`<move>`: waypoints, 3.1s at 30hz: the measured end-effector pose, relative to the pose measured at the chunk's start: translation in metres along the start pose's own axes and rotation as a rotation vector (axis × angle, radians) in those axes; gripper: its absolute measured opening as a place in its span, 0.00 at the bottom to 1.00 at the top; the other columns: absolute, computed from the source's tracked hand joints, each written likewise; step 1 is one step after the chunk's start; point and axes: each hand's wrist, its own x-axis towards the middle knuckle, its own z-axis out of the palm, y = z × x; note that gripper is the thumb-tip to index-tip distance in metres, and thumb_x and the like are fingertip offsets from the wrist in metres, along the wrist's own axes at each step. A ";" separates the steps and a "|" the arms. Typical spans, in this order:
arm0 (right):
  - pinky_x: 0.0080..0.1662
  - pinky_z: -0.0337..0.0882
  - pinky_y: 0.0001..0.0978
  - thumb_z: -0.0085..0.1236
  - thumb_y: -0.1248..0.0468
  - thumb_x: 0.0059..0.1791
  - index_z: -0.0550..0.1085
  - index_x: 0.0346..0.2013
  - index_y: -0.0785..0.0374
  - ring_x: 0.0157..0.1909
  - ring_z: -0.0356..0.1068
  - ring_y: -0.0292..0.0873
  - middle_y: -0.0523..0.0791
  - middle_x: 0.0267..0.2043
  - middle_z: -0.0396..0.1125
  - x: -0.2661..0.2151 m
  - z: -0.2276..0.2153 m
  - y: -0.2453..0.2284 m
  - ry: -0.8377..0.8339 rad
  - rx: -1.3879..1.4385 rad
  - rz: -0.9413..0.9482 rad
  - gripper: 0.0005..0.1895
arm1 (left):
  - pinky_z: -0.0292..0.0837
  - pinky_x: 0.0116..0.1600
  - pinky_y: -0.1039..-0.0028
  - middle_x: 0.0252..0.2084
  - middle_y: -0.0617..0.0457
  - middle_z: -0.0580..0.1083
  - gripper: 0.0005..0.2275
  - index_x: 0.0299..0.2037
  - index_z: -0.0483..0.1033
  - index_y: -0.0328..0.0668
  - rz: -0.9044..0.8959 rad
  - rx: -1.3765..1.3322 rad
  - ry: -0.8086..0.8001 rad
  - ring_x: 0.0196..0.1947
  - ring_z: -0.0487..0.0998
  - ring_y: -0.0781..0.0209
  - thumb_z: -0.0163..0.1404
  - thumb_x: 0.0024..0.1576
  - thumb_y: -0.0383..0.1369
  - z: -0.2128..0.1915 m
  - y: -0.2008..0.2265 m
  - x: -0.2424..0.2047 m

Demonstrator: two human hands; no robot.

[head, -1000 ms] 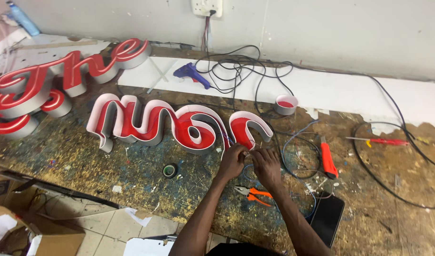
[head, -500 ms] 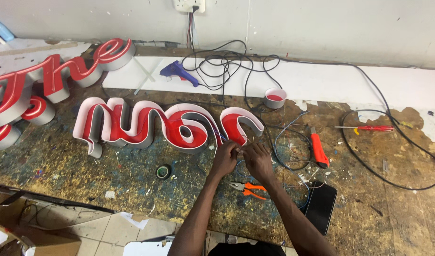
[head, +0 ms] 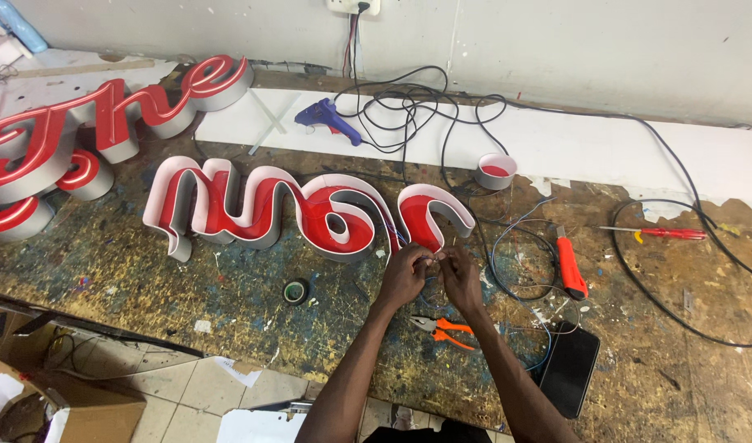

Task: The person works on wiring a red and white neon-style sign on a workbench. They use pliers to strip and twist wires, then connect them to the sign's internal components. The person handles the wires and tools with both hands throughout the process.

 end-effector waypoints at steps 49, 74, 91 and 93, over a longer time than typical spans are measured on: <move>0.33 0.66 0.37 0.53 0.57 0.62 0.84 0.52 0.57 0.34 0.77 0.41 0.45 0.42 0.83 -0.034 -0.007 -0.035 0.113 -0.018 0.061 0.14 | 0.74 0.45 0.58 0.45 0.48 0.73 0.04 0.48 0.81 0.40 0.040 0.137 -0.099 0.41 0.77 0.47 0.55 0.70 0.31 0.007 -0.007 0.009; 0.35 0.76 0.58 0.51 0.61 0.65 0.83 0.57 0.60 0.38 0.80 0.66 0.55 0.36 0.78 -0.058 0.006 -0.001 0.041 -0.287 -0.049 0.14 | 0.76 0.55 0.51 0.41 0.45 0.77 0.03 0.44 0.86 0.47 0.000 0.136 -0.122 0.48 0.82 0.36 0.61 0.65 0.26 0.005 -0.003 0.006; 0.40 0.83 0.50 0.51 0.62 0.63 0.81 0.54 0.57 0.43 0.82 0.56 0.51 0.37 0.80 -0.064 0.006 0.012 0.124 -0.340 -0.068 0.11 | 0.77 0.54 0.49 0.42 0.44 0.78 0.03 0.46 0.86 0.44 -0.002 0.145 -0.165 0.48 0.82 0.36 0.60 0.68 0.26 0.009 0.003 0.007; 0.40 0.82 0.61 0.57 0.58 0.61 0.82 0.52 0.56 0.47 0.82 0.61 0.52 0.39 0.80 -0.062 0.004 0.003 0.123 -0.401 -0.076 0.10 | 0.76 0.53 0.49 0.40 0.45 0.77 0.02 0.45 0.86 0.46 -0.003 0.198 -0.140 0.47 0.81 0.36 0.59 0.67 0.27 0.010 -0.001 0.007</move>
